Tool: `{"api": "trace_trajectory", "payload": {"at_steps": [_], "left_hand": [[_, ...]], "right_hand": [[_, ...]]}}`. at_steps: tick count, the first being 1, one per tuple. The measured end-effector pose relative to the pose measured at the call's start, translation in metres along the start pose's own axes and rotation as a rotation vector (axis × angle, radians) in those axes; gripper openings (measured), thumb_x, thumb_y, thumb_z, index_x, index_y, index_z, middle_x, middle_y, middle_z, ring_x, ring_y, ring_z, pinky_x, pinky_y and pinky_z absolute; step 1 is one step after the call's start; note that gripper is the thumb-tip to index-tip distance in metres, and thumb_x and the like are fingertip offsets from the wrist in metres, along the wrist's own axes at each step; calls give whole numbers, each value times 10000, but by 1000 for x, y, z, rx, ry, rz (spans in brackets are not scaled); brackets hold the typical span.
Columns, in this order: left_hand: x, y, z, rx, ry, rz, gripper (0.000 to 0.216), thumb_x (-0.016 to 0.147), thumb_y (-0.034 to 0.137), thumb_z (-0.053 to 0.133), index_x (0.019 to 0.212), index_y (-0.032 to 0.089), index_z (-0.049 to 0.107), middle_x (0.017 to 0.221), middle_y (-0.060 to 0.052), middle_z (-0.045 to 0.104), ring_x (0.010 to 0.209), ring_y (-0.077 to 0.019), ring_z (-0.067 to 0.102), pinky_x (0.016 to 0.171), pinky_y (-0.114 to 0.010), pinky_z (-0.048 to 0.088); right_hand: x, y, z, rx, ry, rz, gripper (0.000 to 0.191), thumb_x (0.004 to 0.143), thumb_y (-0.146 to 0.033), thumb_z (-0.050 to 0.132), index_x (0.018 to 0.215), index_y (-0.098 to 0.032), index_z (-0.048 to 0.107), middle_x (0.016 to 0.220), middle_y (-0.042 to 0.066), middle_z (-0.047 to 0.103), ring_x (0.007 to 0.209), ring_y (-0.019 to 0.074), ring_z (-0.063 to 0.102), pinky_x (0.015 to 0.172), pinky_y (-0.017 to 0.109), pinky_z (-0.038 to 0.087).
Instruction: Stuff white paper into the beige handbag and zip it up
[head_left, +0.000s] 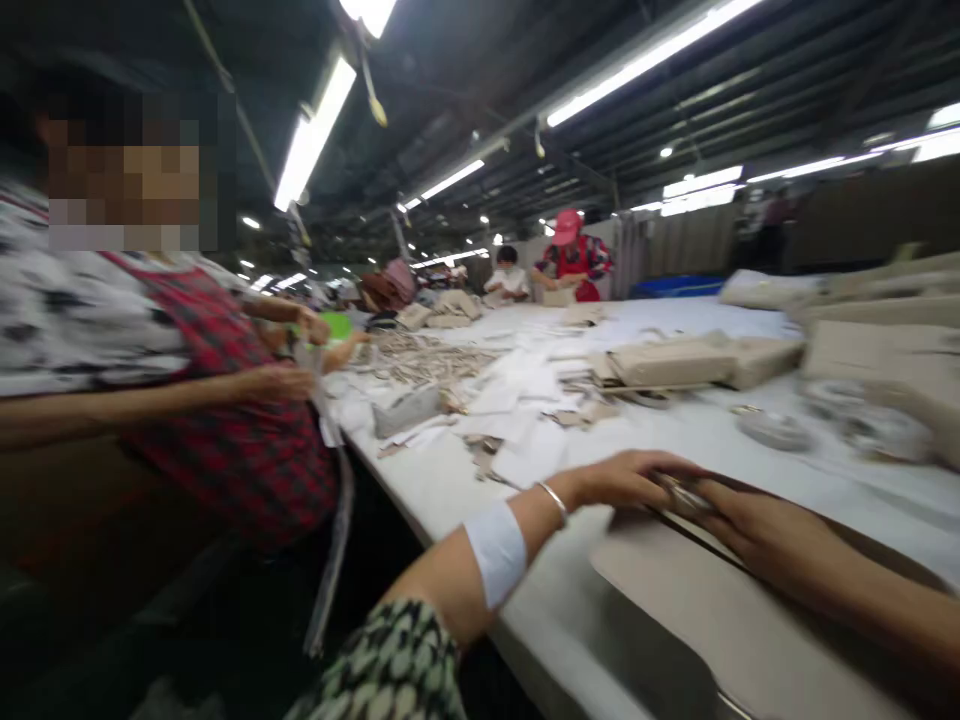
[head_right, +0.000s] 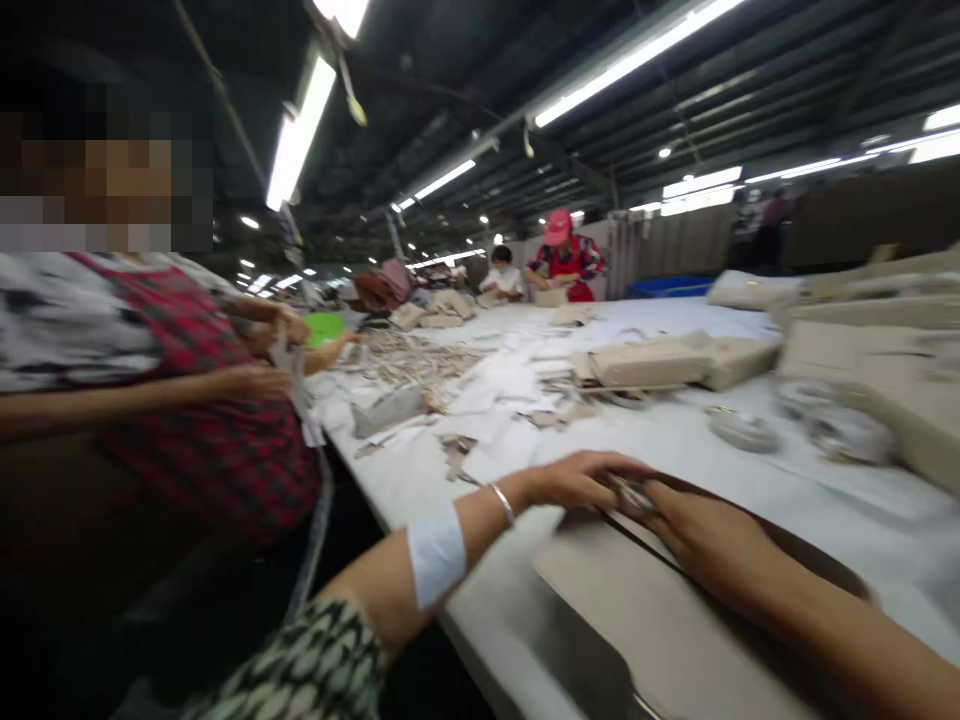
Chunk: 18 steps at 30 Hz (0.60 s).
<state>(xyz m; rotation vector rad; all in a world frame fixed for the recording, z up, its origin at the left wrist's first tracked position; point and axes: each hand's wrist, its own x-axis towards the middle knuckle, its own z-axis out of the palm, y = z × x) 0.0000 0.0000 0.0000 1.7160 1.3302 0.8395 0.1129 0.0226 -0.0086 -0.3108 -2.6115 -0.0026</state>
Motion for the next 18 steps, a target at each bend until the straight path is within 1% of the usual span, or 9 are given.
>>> {"api": "trace_trajectory", "payload": {"at_steps": [2, 3, 5, 7, 9, 12, 14, 16, 18], "left_hand": [[0, -7, -1, -273, 61, -8, 615, 619, 126, 611, 1231, 146, 549, 1146, -76, 608, 1001, -207, 584, 890, -320, 448], [0, -11, -3, -369, 68, 6, 635, 585, 112, 609, 1217, 153, 560, 1153, -78, 603, 992, -203, 581, 878, -312, 445], [0, -14, -5, -524, 71, 30, 647, 550, 84, 594, 1192, 156, 568, 1178, -84, 590, 991, -191, 578, 864, -293, 441], [2, -12, -6, -598, 75, 41, 640, 535, 58, 586, 1169, 148, 566, 1191, -91, 583, 974, -180, 582, 844, -280, 446], [4, -9, -5, -618, 97, 36, 623, 526, 40, 590, 1140, 139, 561, 1155, -88, 596, 915, -162, 593, 800, -264, 455], [8, -10, -5, -652, 119, 28, 623, 514, 40, 590, 1128, 137, 544, 1047, -68, 624, 824, -145, 599, 730, -244, 459], [9, -13, -6, -683, 123, 40, 658, 503, 38, 568, 1149, 150, 525, 1011, -55, 630, 811, -149, 599, 701, -238, 457], [7, -16, -7, -696, 148, 59, 695, 478, 25, 530, 1159, 160, 517, 1007, -48, 630, 828, -157, 595, 680, -227, 452], [5, -18, -8, -706, 175, 63, 715, 456, 21, 500, 1157, 159, 519, 997, -44, 629, 829, -155, 588, 658, -213, 442]], "right_hand": [[-45, 20, -19, -80, -109, 99, 204, 896, -363, 557, 1021, -215, 619, 1067, 98, 615, 996, 231, 564, 815, 337, 446], [-58, 27, -28, -116, -151, 134, 188, 889, -356, 559, 1001, -219, 623, 1044, 101, 623, 998, 238, 562, 806, 330, 436], [-64, 35, -45, -170, -205, 171, 182, 890, -342, 546, 997, -214, 618, 1016, 102, 631, 993, 242, 557, 794, 324, 423], [-55, 40, -53, -201, -218, 172, 180, 903, -319, 514, 1010, -206, 605, 1008, 98, 631, 985, 234, 551, 789, 315, 415], [-41, 44, -54, -219, -212, 143, 170, 919, -274, 470, 1010, -201, 594, 1012, 89, 628, 974, 225, 548, 779, 305, 409], [-22, 45, -45, -229, -212, 109, 160, 904, -265, 485, 1013, -193, 577, 1017, 83, 627, 937, 228, 555, 713, 293, 410], [-13, 44, -36, -247, -202, 93, 199, 886, -286, 515, 1051, -184, 564, 1012, 92, 631, 912, 239, 563, 672, 292, 406], [-6, 43, -28, -280, -163, 69, 227, 902, -278, 484, 1089, -171, 556, 1002, 108, 636, 902, 248, 567, 670, 298, 399], [-3, 43, -22, -293, -128, 49, 233, 930, -266, 423, 1075, -163, 573, 991, 118, 643, 902, 250, 570, 683, 305, 389]]}}
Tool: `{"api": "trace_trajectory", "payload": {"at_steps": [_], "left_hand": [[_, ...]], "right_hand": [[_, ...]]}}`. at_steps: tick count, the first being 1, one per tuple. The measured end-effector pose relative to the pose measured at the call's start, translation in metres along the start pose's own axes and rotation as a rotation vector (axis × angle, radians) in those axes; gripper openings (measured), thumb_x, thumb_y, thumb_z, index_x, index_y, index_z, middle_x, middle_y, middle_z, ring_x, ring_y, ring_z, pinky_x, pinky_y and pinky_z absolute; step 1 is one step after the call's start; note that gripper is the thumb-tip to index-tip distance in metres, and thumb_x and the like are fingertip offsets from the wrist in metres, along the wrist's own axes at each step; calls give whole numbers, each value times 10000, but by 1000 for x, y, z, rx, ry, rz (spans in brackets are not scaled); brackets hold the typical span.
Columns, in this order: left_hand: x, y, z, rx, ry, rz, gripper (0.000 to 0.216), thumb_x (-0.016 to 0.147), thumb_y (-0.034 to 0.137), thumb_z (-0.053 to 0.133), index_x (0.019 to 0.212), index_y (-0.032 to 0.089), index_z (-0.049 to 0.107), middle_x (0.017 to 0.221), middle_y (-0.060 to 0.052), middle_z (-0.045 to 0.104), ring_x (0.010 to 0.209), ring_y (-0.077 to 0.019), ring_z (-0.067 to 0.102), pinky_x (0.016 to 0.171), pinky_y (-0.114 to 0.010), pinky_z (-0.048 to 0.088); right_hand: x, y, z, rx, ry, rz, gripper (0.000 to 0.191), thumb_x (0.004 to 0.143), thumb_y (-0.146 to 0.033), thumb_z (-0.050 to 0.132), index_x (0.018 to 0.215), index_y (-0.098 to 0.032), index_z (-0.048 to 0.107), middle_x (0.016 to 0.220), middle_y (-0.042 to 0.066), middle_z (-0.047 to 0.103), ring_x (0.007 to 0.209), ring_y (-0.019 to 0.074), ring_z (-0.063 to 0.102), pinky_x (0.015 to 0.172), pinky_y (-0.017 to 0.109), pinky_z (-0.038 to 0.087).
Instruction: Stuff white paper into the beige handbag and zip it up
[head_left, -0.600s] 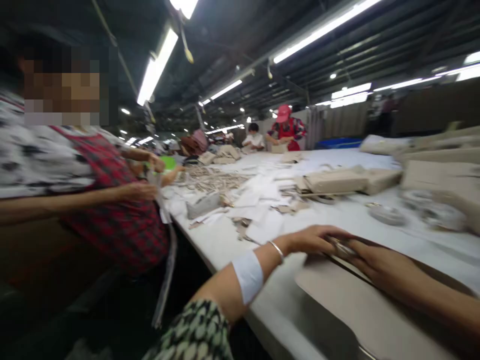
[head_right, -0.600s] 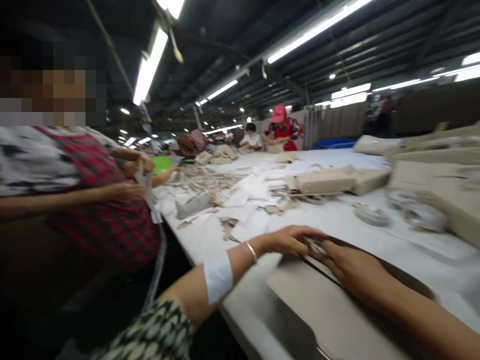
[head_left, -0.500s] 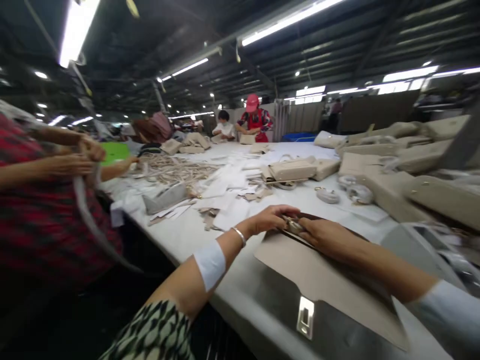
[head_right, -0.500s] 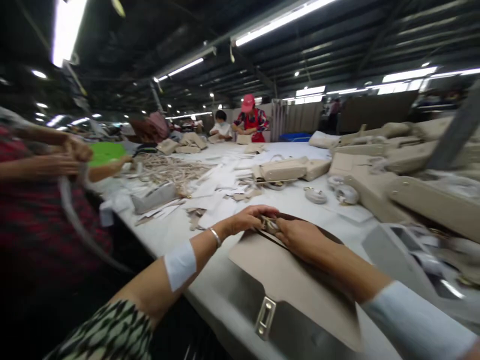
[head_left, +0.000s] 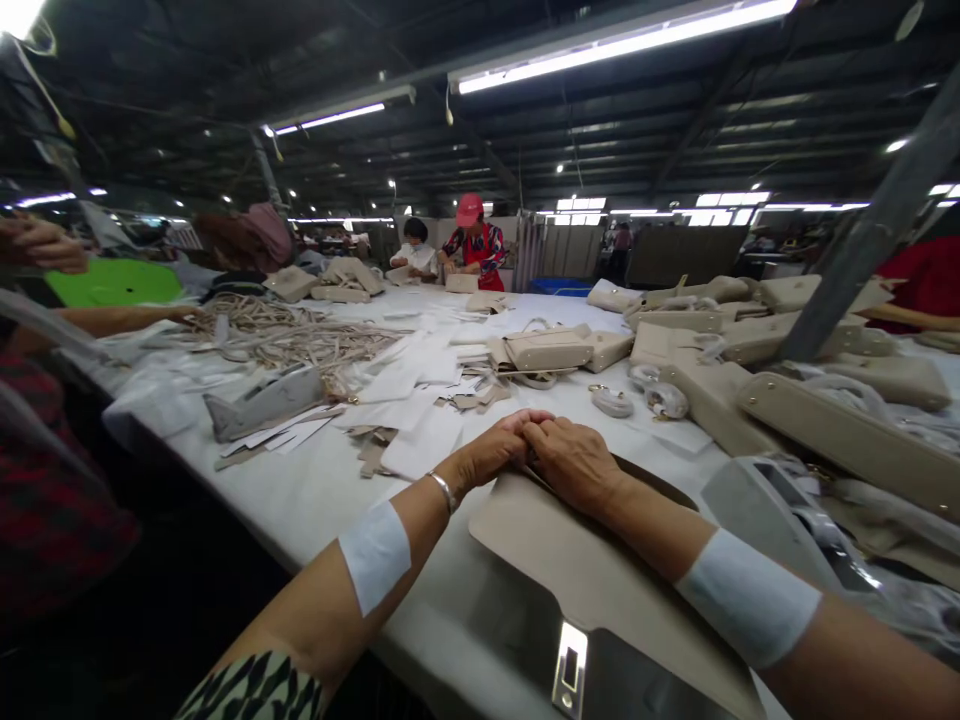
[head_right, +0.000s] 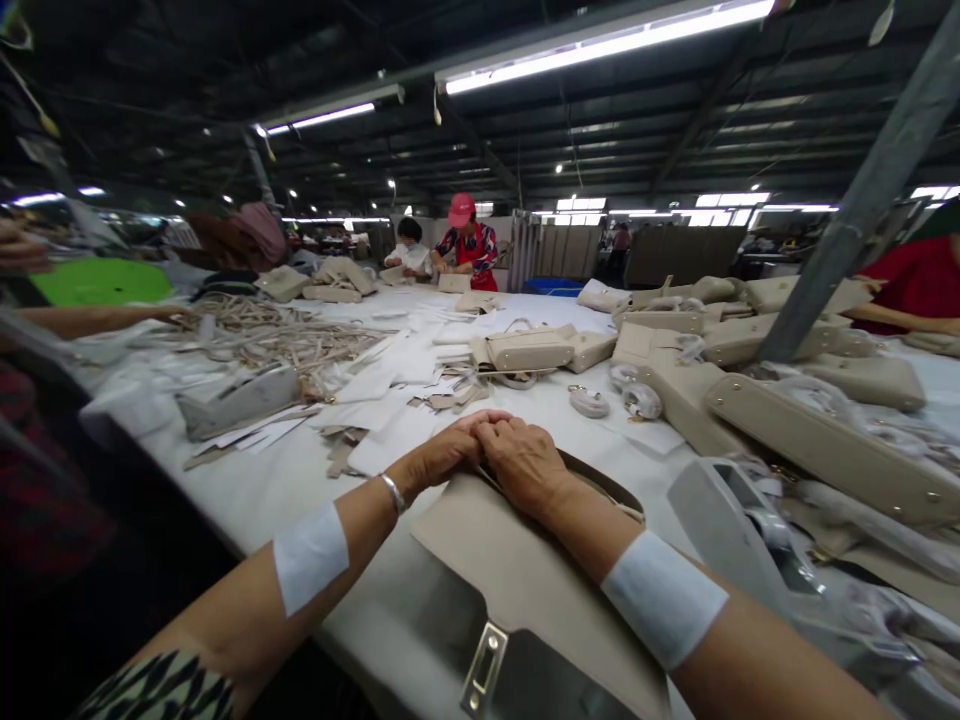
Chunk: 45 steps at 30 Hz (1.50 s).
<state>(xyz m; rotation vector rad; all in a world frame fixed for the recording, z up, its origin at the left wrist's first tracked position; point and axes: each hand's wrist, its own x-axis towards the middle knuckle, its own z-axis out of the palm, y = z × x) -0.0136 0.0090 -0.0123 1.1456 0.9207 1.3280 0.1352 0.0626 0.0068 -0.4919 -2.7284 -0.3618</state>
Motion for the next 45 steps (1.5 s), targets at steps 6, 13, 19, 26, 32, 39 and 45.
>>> {"api": "trace_trajectory", "payload": {"at_steps": [6, 13, 19, 26, 32, 39, 45], "left_hand": [[-2, -3, -2, 116, -46, 86, 646, 508, 53, 505, 1146, 159, 521, 1027, -51, 622, 834, -131, 574, 670, -202, 416], [2, 31, -1, 1044, -75, 39, 380, 589, 154, 638, 967, 168, 604, 895, -13, 643, 801, -172, 572, 694, -251, 436], [8, 47, 2, 1366, -117, 11, 369, 625, 215, 702, 975, 203, 589, 779, 20, 586, 709, -150, 547, 584, -211, 382], [9, 47, 4, 1432, -197, 65, 333, 662, 196, 655, 980, 209, 556, 773, 29, 589, 686, -136, 529, 567, -206, 365], [14, 44, 5, 1490, -315, 82, 226, 677, 176, 603, 881, 219, 689, 781, 9, 633, 719, -139, 542, 642, -216, 394], [19, 48, 8, 1623, -352, 181, 148, 717, 204, 613, 828, 224, 709, 761, -22, 655, 826, -184, 543, 820, -308, 369], [19, 49, 60, 1853, -372, 371, 80, 696, 137, 578, 662, 153, 648, 666, -124, 649, 854, -272, 538, 865, -438, 330]], "right_hand": [[3, 15, 4, 380, -14, 281, 204, 883, -318, 482, 868, -192, 642, 860, 48, 675, 774, 179, 582, 674, 269, 363], [19, 20, -9, 482, -113, 456, 81, 676, -179, 577, 729, -184, 638, 722, 12, 641, 665, 147, 543, 548, 230, 322], [20, 19, -16, 477, -155, 507, 157, 615, -131, 582, 745, -202, 635, 739, 6, 627, 672, 152, 526, 546, 242, 287], [-28, 24, -27, 541, -151, 573, 144, 641, -125, 534, 723, -208, 619, 655, -22, 598, 637, 134, 505, 538, 227, 289], [-58, 31, -28, 770, -136, 616, 143, 616, -133, 510, 708, -208, 589, 556, -51, 537, 532, 108, 453, 496, 212, 278], [-63, 43, -26, 1175, -160, 812, 129, 554, -131, 528, 665, -191, 501, 427, -79, 453, 401, 86, 365, 405, 206, 227], [-56, 49, -17, 998, -143, 717, 226, 591, -80, 496, 783, -195, 525, 494, -86, 444, 448, 86, 378, 431, 197, 246]]}}
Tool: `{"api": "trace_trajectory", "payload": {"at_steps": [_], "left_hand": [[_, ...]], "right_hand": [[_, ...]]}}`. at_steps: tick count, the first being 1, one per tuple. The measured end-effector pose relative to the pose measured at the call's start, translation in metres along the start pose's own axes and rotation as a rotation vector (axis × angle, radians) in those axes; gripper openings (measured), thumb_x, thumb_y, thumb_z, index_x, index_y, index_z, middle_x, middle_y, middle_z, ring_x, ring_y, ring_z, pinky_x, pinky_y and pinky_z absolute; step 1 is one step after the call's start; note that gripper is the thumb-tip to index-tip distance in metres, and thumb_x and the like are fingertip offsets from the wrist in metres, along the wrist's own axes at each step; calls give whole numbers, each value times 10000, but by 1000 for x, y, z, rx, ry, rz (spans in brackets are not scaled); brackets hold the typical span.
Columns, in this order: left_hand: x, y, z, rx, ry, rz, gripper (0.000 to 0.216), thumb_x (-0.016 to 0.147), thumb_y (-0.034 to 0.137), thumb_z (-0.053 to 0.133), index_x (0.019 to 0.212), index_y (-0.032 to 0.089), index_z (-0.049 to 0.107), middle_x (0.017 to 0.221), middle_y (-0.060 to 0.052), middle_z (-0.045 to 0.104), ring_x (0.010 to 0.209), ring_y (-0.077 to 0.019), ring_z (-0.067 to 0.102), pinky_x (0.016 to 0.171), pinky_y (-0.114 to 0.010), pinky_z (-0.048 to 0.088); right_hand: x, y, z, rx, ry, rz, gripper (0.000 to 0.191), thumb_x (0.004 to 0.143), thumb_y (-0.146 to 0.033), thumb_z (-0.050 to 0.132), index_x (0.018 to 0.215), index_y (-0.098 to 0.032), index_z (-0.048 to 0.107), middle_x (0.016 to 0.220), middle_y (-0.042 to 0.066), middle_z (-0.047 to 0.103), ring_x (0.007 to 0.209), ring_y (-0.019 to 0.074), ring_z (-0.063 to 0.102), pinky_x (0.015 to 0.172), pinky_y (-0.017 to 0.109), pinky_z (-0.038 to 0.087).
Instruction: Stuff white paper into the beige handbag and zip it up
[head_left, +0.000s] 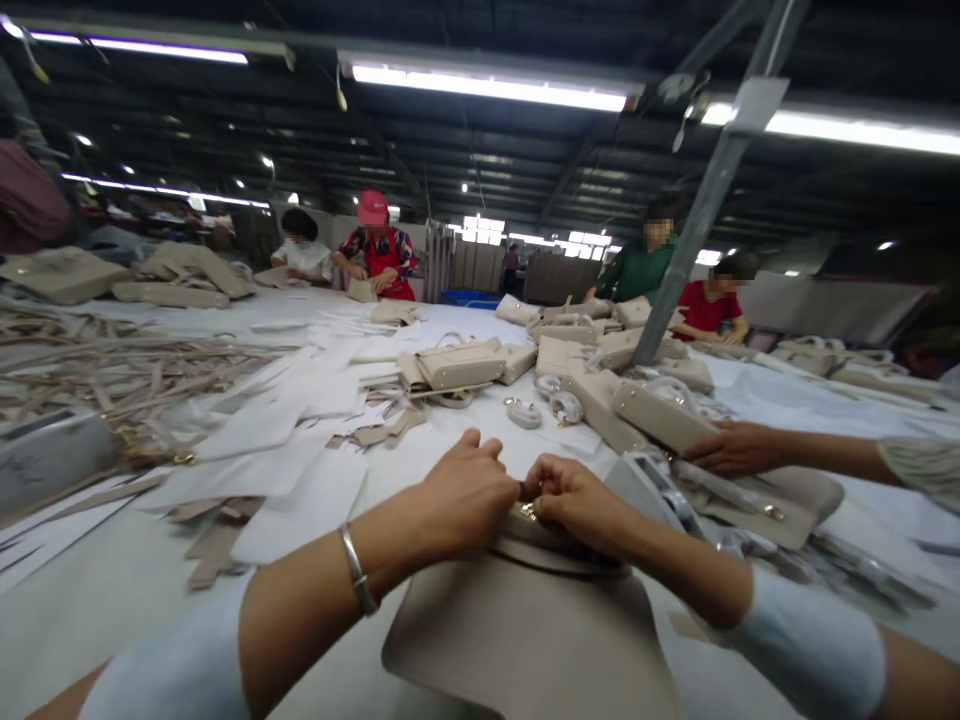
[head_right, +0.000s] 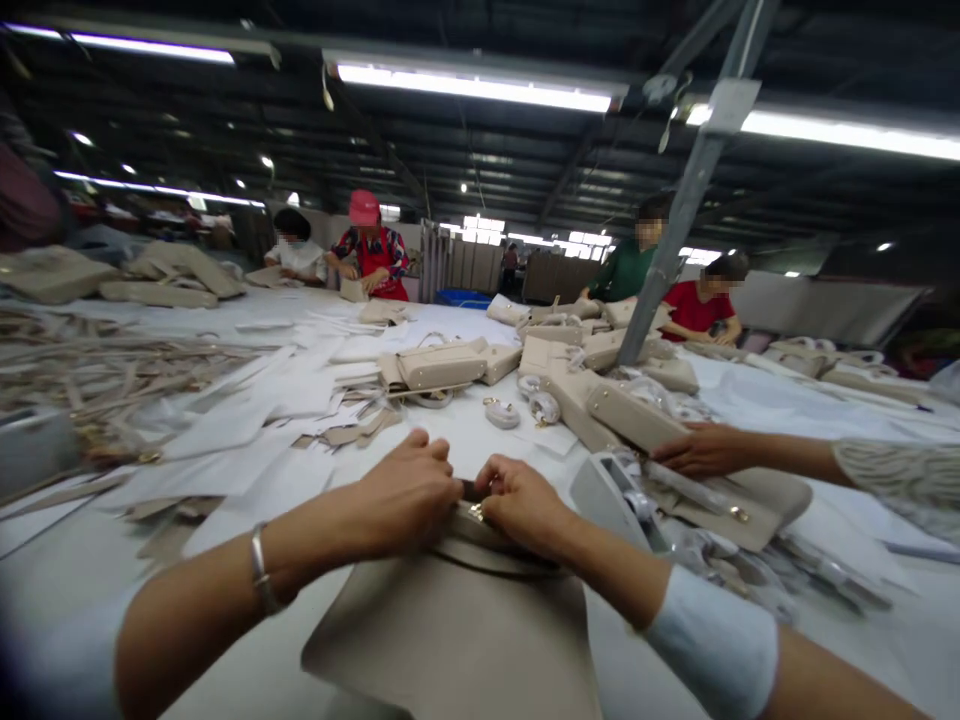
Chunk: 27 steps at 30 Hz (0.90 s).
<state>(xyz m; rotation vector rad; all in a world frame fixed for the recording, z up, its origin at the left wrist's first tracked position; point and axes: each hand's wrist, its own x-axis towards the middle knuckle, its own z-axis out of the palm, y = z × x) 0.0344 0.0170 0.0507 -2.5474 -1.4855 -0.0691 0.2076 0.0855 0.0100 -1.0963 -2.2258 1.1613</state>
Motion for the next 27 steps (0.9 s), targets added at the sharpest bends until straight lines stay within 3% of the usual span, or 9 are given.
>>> {"api": "trace_trajectory", "payload": {"at_steps": [3, 6, 12, 15, 20, 27], "left_hand": [[14, 8, 14, 6, -69, 11, 91, 697, 140, 568, 693, 142, 659, 703, -152, 664, 766, -271, 586, 735, -383, 408], [20, 0, 27, -88, -79, -94, 122, 674, 187, 576, 745, 174, 674, 765, -125, 690, 671, -250, 619, 589, -312, 416], [6, 4, 20, -169, -54, -210, 101, 642, 224, 583, 698, 191, 660, 736, -68, 708, 710, -236, 643, 689, -308, 451], [2, 9, 17, -237, -71, -242, 157, 655, 195, 534, 743, 200, 664, 761, -56, 713, 691, -214, 640, 589, -258, 416], [1, 4, 24, -343, -33, -266, 182, 652, 231, 564, 805, 215, 662, 865, -43, 721, 772, -230, 653, 615, -259, 421], [15, 4, 24, -334, -187, -227, 212, 658, 307, 615, 839, 208, 664, 855, -60, 710, 756, -239, 643, 591, -258, 412]], "right_hand": [[0, 3, -6, -182, 41, -132, 270, 604, -89, 547, 851, -194, 578, 604, -61, 502, 557, 98, 434, 483, 191, 288], [-2, 9, -21, -288, 34, -171, 334, 584, -80, 549, 886, -198, 628, 697, -39, 572, 630, 110, 483, 532, 192, 324], [-5, 0, -41, -295, -223, -81, 323, 595, -154, 601, 895, -218, 703, 716, -31, 625, 624, 121, 523, 530, 197, 354], [-5, -8, -42, -561, -114, -67, 303, 564, -206, 657, 858, -246, 720, 744, -16, 663, 677, 159, 561, 539, 220, 342], [4, 0, -40, -803, -60, -135, 222, 559, -355, 728, 758, -257, 724, 754, 18, 690, 710, 212, 595, 552, 262, 332], [15, 4, -25, -895, -46, -242, 113, 555, -282, 695, 634, -203, 683, 586, 24, 634, 571, 189, 563, 505, 253, 298]]}}
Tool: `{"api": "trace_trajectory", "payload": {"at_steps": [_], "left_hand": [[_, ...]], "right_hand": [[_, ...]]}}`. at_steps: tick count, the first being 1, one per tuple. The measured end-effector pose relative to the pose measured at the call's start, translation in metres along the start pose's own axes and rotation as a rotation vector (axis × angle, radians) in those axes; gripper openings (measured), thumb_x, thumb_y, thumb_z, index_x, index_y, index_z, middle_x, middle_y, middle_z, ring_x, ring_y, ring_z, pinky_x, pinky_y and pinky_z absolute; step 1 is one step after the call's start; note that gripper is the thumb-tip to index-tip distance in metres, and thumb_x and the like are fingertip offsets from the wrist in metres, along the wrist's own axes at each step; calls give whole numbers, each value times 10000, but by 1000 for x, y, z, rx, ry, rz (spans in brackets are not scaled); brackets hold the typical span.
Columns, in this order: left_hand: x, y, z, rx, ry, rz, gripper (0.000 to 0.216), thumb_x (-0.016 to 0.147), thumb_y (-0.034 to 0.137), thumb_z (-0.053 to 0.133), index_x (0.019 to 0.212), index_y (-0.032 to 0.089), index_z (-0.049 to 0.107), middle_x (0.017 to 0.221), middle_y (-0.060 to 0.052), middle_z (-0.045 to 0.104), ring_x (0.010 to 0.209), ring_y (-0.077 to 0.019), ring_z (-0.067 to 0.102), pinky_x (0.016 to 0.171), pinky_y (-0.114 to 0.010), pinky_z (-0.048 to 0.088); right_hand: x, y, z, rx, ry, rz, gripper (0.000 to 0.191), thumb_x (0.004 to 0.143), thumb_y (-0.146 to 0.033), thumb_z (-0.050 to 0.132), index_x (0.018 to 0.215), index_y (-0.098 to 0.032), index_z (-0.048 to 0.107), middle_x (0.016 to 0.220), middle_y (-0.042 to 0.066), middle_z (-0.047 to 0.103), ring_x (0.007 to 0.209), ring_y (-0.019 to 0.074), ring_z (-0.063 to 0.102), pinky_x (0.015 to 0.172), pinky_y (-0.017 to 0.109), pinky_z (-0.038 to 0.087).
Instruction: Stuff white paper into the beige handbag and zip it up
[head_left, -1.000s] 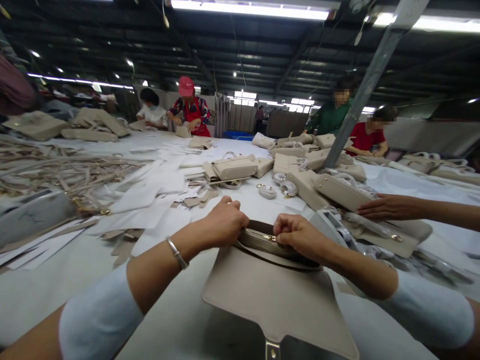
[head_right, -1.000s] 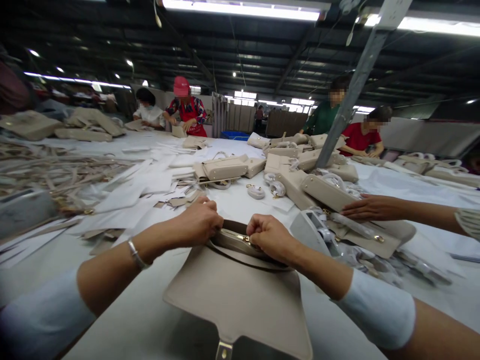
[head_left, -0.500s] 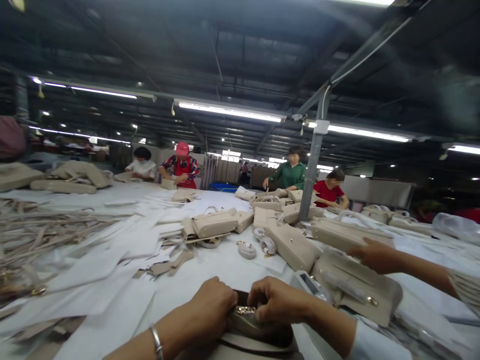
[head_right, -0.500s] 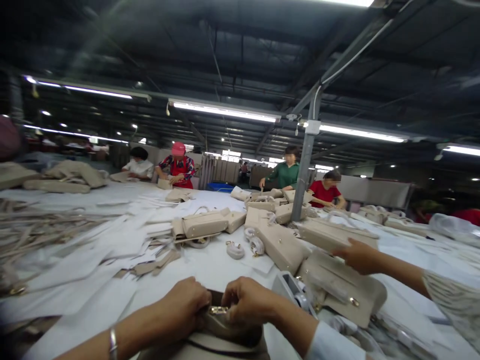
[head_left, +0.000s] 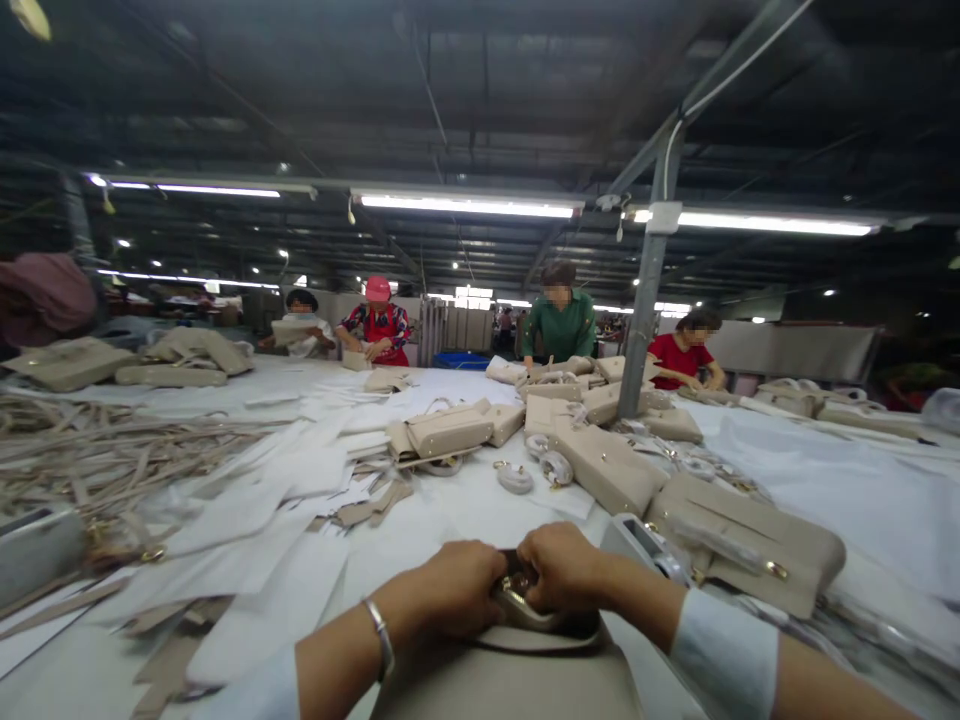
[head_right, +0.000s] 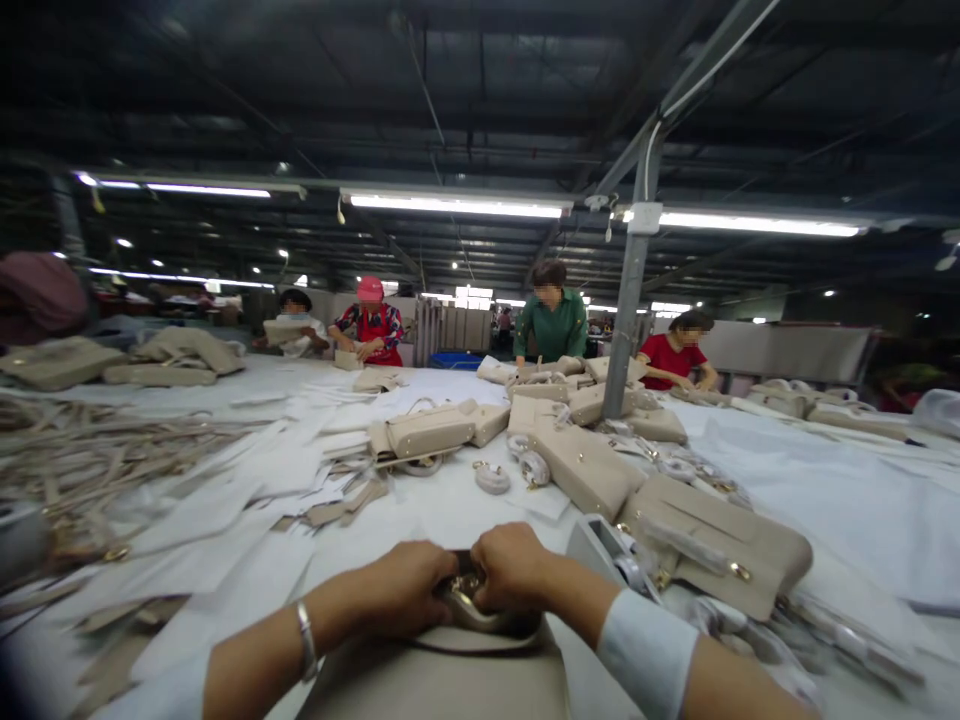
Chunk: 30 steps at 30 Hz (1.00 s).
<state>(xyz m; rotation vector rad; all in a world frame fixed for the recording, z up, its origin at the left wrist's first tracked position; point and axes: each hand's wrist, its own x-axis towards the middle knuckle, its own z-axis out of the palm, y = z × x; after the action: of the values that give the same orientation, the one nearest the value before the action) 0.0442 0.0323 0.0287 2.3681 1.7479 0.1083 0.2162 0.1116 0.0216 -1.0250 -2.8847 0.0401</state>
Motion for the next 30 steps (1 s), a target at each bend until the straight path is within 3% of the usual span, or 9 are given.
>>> {"api": "trace_trajectory", "payload": {"at_steps": [3, 9, 13, 17, 20, 23, 25, 27, 30], "left_hand": [[1, -3, 3, -17, 21, 56, 212, 690, 330, 627, 862, 213, 663, 851, -46, 699, 747, -210, 622, 611, -250, 402], [-5, -10, 9, 30, 68, 149, 171, 756, 318, 591, 893, 233, 648, 863, -14, 685, 760, -178, 598, 634, -242, 376], [-3, -9, 12, 61, 74, 161, 166, 768, 312, 583, 905, 240, 643, 864, -10, 685, 765, -181, 603, 631, -245, 371], [3, -11, 16, 51, 91, 171, 179, 776, 305, 584, 935, 244, 640, 892, -10, 691, 790, -183, 612, 650, -246, 379], [5, -13, 16, 24, 102, 170, 173, 787, 318, 582, 928, 243, 645, 883, -7, 692, 778, -173, 608, 647, -238, 376], [2, -14, 16, -20, 92, 177, 165, 771, 324, 603, 905, 244, 653, 837, 12, 684, 731, -149, 592, 624, -220, 366], [-1, -14, 15, -51, 97, 170, 146, 752, 308, 618, 875, 240, 656, 793, 26, 671, 693, -131, 574, 605, -207, 356], [-2, -14, 15, -76, 110, 160, 119, 736, 285, 625, 839, 234, 656, 748, 39, 653, 661, -115, 553, 588, -197, 344], [-2, -13, 14, -92, 123, 145, 94, 713, 278, 638, 788, 222, 650, 704, 48, 628, 631, -103, 522, 568, -189, 330]], "right_hand": [[-6, 11, -4, 125, -62, -29, 143, 624, -318, 692, 714, -208, 700, 638, 4, 639, 612, 165, 559, 539, 238, 334], [-4, 50, -18, 640, -419, -237, 307, 712, -421, 667, 857, -156, 725, 755, -8, 642, 680, 127, 546, 603, 202, 396], [7, 42, -22, 462, -510, -162, 198, 637, -331, 717, 748, -168, 698, 585, -45, 587, 532, 105, 475, 513, 209, 339], [9, 15, -19, 97, -355, -156, 150, 513, -241, 775, 539, -201, 633, 418, -64, 446, 437, 99, 398, 495, 235, 273], [3, 6, -17, -22, -228, -111, 199, 503, -210, 774, 462, -203, 580, 384, -56, 363, 436, 112, 398, 503, 251, 256], [-7, 11, -17, 69, -234, -91, 137, 573, -260, 774, 596, -222, 644, 498, -43, 507, 505, 128, 464, 501, 243, 262], [-14, 14, -15, 166, -158, -103, 203, 603, -282, 772, 775, -236, 674, 681, -33, 613, 617, 140, 526, 531, 229, 300], [-21, 12, -12, 217, -11, -169, 265, 657, -254, 739, 907, -233, 657, 847, -17, 637, 739, 148, 555, 603, 219, 345], [-27, 2, -5, 143, 71, -320, 138, 808, -208, 594, 934, -205, 648, 889, 13, 621, 756, 139, 554, 644, 220, 355]]}}
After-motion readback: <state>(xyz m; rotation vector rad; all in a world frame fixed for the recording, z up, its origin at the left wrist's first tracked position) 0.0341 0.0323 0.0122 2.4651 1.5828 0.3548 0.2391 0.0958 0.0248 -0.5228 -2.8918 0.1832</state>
